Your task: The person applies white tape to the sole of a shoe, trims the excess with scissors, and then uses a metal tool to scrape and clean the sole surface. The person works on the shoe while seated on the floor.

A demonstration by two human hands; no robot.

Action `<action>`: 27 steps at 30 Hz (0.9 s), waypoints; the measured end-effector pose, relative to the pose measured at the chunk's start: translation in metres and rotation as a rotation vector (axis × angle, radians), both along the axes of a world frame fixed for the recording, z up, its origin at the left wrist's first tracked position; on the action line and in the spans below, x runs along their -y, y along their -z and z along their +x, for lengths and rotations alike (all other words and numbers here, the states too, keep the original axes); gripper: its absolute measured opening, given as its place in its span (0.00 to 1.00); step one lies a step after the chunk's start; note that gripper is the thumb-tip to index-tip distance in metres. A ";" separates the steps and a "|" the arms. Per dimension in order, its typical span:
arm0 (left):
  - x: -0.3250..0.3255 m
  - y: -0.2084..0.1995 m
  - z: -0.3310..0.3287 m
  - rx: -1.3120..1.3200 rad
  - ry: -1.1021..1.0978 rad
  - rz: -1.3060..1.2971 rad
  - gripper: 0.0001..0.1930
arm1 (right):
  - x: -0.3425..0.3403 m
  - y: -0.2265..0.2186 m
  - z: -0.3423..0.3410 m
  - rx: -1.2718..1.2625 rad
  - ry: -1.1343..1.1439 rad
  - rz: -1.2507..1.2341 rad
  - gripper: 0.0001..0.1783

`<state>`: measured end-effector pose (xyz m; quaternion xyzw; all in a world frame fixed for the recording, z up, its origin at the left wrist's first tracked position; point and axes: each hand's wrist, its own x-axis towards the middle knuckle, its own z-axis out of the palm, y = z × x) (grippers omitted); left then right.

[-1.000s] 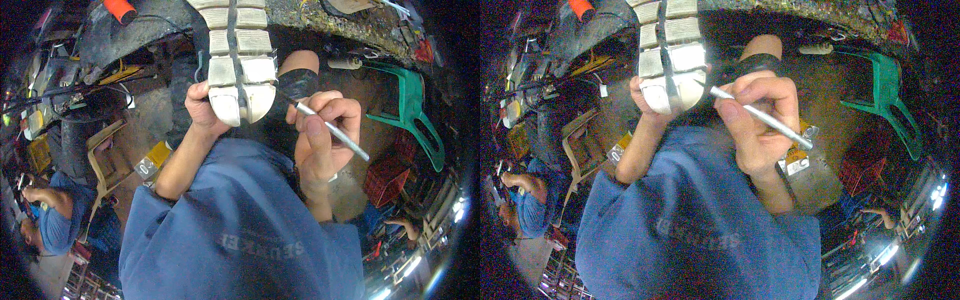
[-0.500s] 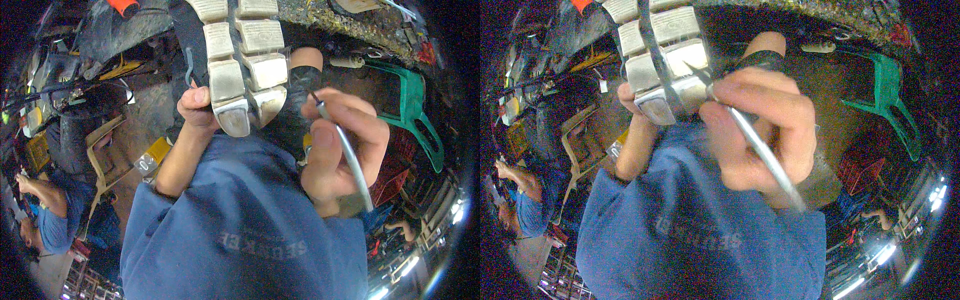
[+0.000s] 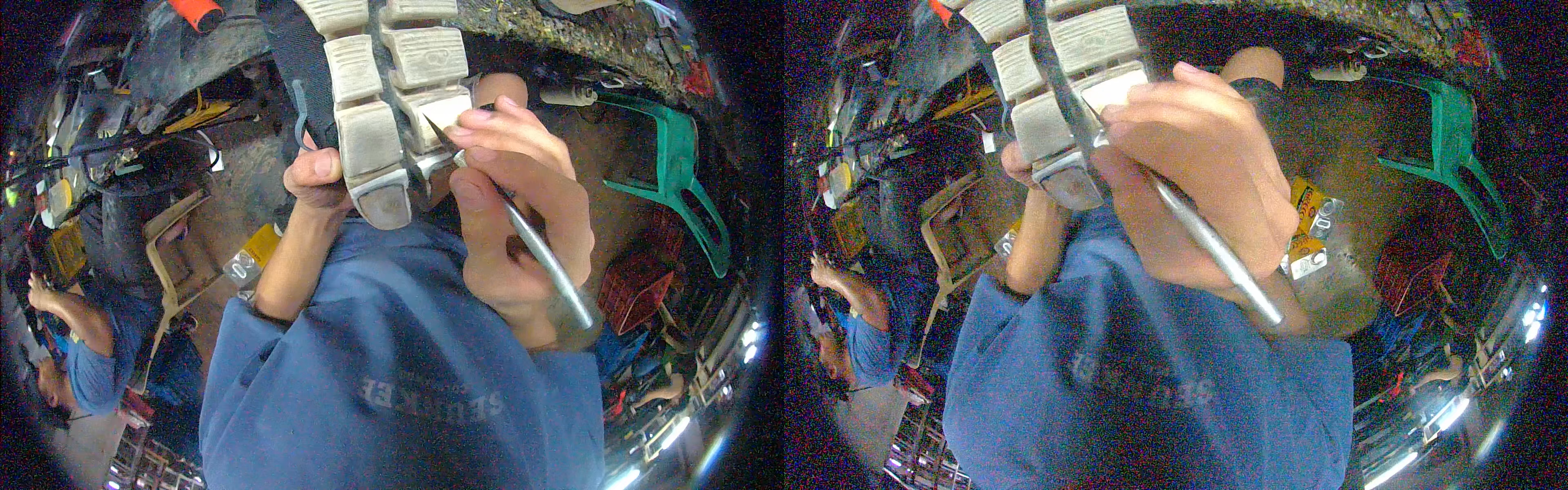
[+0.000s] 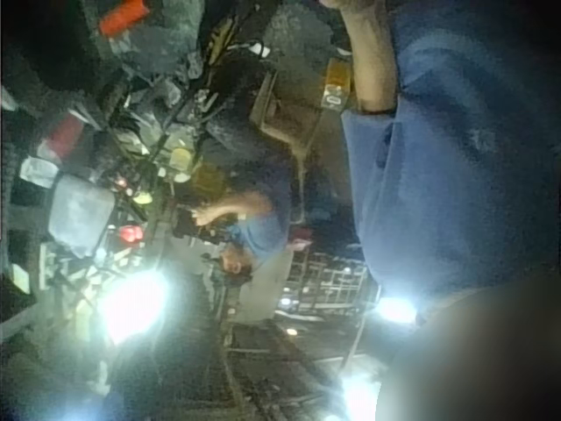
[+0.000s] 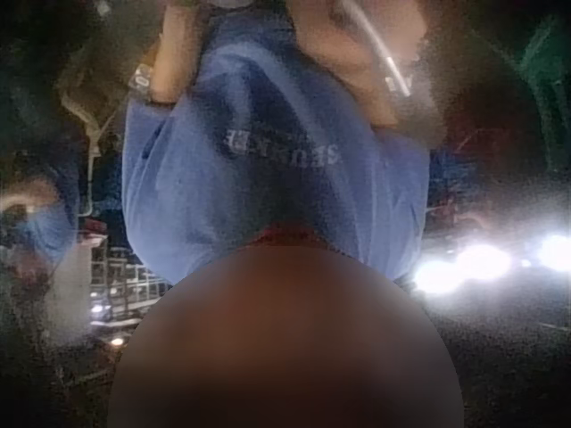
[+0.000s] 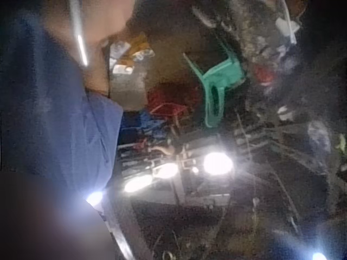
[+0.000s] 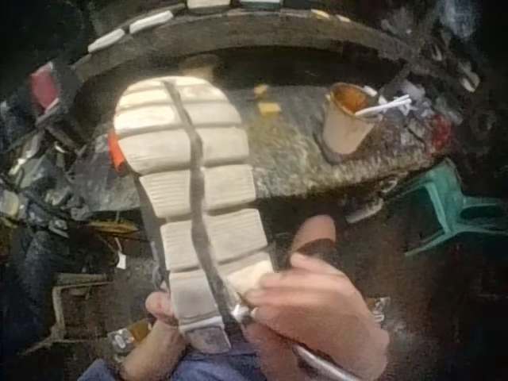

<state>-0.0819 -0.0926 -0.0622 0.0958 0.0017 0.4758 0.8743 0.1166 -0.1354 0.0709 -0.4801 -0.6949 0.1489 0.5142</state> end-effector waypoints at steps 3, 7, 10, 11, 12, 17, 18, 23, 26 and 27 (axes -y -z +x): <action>-0.002 0.001 0.004 0.025 -0.005 0.079 0.47 | 0.000 0.002 0.001 0.018 0.020 0.030 0.12; -0.002 -0.001 0.008 0.045 -0.018 0.057 0.46 | 0.000 0.006 0.001 -0.061 0.007 0.042 0.13; -0.003 -0.002 0.009 0.057 -0.006 0.054 0.46 | -0.001 0.009 0.001 -0.090 -0.013 0.037 0.13; -0.003 -0.002 0.009 0.058 -0.003 0.050 0.46 | -0.001 0.009 0.001 -0.090 -0.018 0.034 0.13; -0.003 -0.002 0.009 0.060 -0.002 0.049 0.46 | -0.001 0.009 0.002 -0.084 -0.029 0.035 0.13; -0.003 -0.002 0.008 0.066 0.005 0.040 0.46 | -0.001 0.008 0.002 -0.082 -0.025 0.025 0.13; -0.003 -0.002 0.007 0.067 0.006 0.042 0.46 | -0.001 0.008 0.002 -0.061 -0.028 0.033 0.13; -0.003 -0.003 0.008 0.070 0.011 0.037 0.46 | -0.003 0.010 0.002 -0.052 -0.030 0.067 0.13; -0.003 -0.003 0.008 0.071 0.015 0.035 0.46 | -0.002 0.011 0.003 -0.050 -0.031 0.065 0.13; -0.003 -0.004 0.008 0.074 0.016 0.032 0.46 | -0.002 0.010 0.004 -0.047 -0.031 0.057 0.13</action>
